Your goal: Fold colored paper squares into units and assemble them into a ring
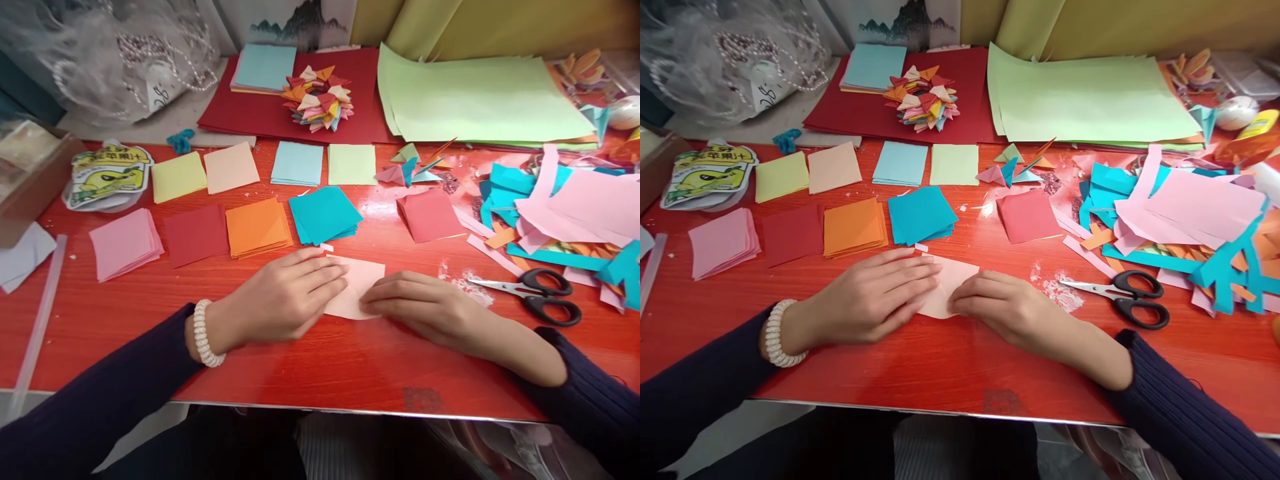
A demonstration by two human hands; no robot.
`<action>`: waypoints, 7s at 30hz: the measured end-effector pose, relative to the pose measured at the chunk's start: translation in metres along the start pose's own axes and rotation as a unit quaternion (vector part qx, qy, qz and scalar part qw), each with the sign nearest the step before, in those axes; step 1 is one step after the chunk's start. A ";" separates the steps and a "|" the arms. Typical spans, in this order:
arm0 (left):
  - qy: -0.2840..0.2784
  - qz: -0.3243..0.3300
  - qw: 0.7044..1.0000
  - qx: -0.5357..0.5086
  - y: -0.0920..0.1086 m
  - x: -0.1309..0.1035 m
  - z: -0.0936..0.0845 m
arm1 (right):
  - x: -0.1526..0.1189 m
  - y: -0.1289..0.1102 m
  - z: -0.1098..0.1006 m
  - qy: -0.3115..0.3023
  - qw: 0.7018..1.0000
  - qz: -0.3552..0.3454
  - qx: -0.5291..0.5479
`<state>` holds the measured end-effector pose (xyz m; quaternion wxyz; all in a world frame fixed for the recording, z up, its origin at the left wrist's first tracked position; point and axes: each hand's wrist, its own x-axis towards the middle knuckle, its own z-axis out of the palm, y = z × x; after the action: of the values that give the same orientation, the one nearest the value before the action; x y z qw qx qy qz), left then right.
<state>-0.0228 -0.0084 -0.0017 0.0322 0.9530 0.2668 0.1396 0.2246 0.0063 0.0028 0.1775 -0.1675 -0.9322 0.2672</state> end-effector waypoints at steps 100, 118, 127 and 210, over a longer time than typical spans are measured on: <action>0.006 0.094 0.996 -0.008 0.003 -0.006 -0.013 | 0.012 -0.010 0.017 0.062 0.991 0.120 -0.022; 0.024 0.111 0.993 0.025 0.008 -0.005 -0.011 | 0.018 -0.013 0.031 0.083 0.974 0.175 -0.121; 0.016 0.108 0.993 0.036 0.011 -0.006 -0.009 | -0.006 -0.005 0.008 0.037 0.980 -0.057 -0.187; 0.023 0.018 0.998 -0.060 0.003 -0.008 -0.002 | -0.006 0.006 -0.004 -0.021 0.989 -0.072 -0.131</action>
<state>-0.0286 -0.0154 -0.0013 0.0809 0.9505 0.2415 0.1780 0.2329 0.0106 0.0011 0.1530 -0.1162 -0.9723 0.1329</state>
